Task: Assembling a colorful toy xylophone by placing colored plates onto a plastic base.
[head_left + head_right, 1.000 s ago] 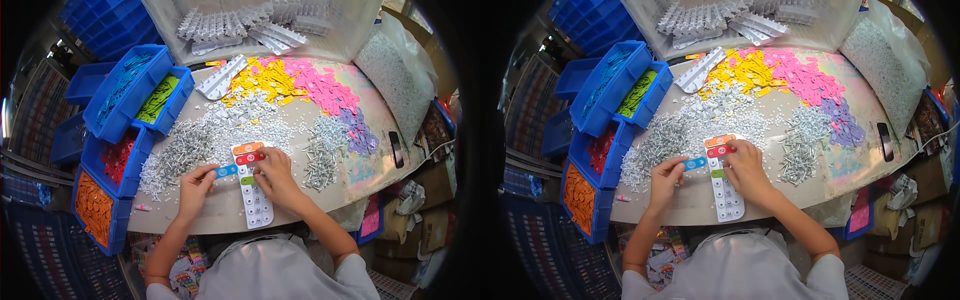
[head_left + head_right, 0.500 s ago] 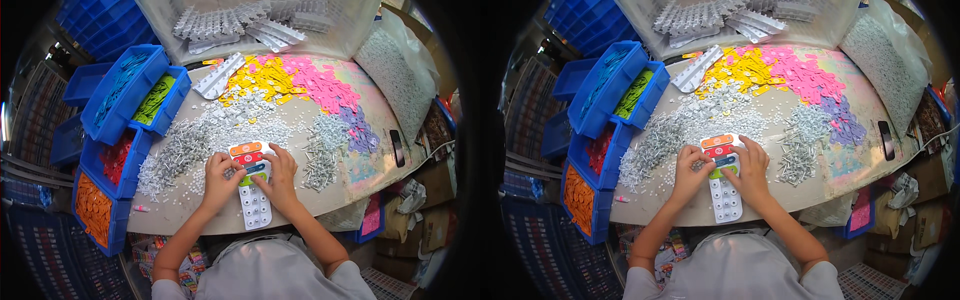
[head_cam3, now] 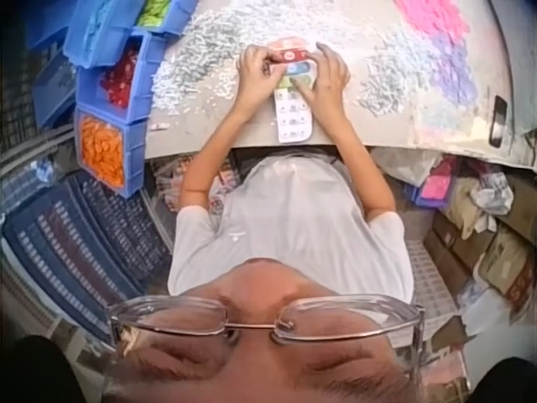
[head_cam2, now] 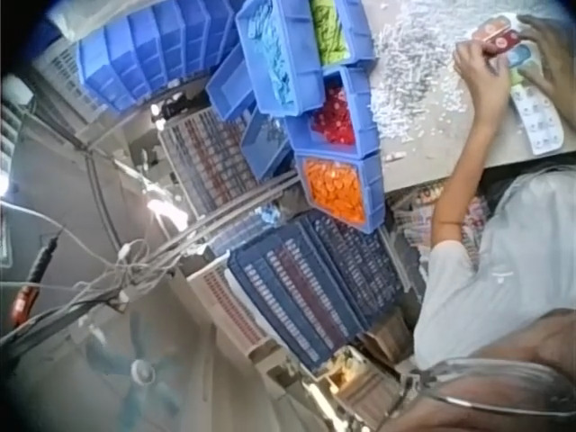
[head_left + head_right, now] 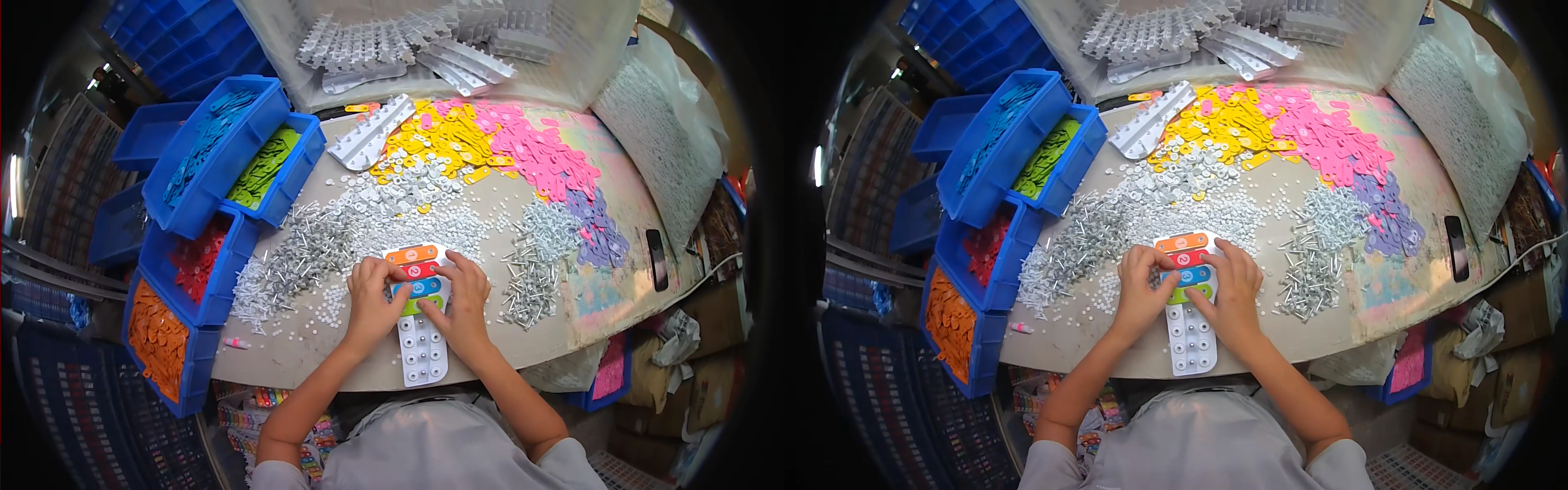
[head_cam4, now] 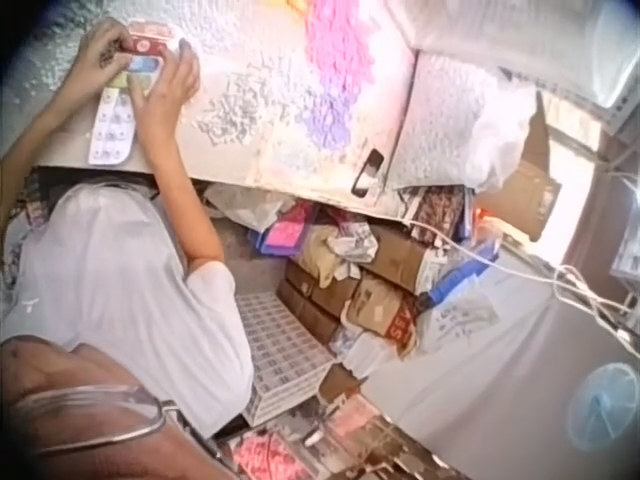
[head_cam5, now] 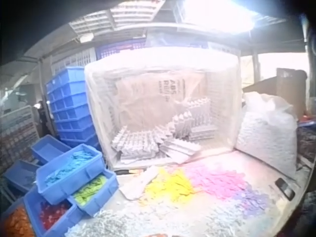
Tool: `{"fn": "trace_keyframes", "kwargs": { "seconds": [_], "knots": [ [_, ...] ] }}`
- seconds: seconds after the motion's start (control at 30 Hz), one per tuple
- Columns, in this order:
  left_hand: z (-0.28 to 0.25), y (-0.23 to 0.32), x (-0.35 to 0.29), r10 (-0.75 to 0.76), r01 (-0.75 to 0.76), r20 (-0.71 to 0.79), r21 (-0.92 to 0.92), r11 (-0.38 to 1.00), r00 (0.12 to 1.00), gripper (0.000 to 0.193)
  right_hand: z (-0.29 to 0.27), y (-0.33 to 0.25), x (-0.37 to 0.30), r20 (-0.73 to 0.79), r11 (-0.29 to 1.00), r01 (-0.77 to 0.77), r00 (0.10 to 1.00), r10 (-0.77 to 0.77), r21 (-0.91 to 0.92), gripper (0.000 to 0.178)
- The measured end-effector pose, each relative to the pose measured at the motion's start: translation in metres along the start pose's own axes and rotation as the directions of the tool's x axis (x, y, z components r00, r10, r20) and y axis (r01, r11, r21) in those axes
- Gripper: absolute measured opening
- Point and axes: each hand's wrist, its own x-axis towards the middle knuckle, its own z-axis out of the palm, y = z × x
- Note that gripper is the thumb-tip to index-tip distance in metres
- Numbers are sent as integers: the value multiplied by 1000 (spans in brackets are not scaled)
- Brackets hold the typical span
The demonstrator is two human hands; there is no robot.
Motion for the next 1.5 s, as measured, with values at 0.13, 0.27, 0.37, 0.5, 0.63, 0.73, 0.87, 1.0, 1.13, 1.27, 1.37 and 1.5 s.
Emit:
{"fn": "trace_keyframes", "kwargs": {
  "seconds": [0.13,0.27,0.37,0.5,0.63,0.73,0.87,1.0,1.13,1.27,1.37,1.5],
  "knots": [
    [-2,-17,0,-78,84,67,-89,993,995,18,1,3,0,3,1000,-4,1000,4,18,61],
    [-6,-25,-5,-100,105,38,-198,975,994,15,-3,-1,2,-14,1000,-6,1000,7,28,60],
    [-13,-20,-6,-114,106,-17,-256,961,993,14,-3,0,4,-4,999,-18,1000,18,45,60],
    [-17,-14,-12,-46,30,-128,-124,992,991,10,-2,2,5,9,999,-14,1000,13,49,60],
    [-17,3,-22,249,-240,-33,171,956,968,15,0,4,3,-8,999,-12,1000,13,41,57],
    [-25,1,-17,221,-218,0,148,965,975,16,0,4,3,-2,999,-10,1000,10,54,57],
    [-35,7,19,252,-259,59,174,950,966,12,-1,2,3,-13,999,-2,1000,3,53,56],
    [-26,-4,92,239,-240,13,78,968,971,9,-4,5,1,-44,998,24,999,-22,54,54],
    [-15,-52,165,136,-123,-80,143,982,988,14,-7,0,0,-80,994,79,994,-73,70,47],
    [-6,-72,205,37,-38,9,244,969,999,22,-10,0,2,-115,993,78,991,-67,90,35],
    [3,-66,216,16,-24,26,349,937,1000,22,-11,2,3,-127,992,67,991,-54,107,31],
    [10,-81,229,89,-67,-43,375,925,995,22,-10,0,4,-121,989,85,990,-70,122,28]
  ]
}}
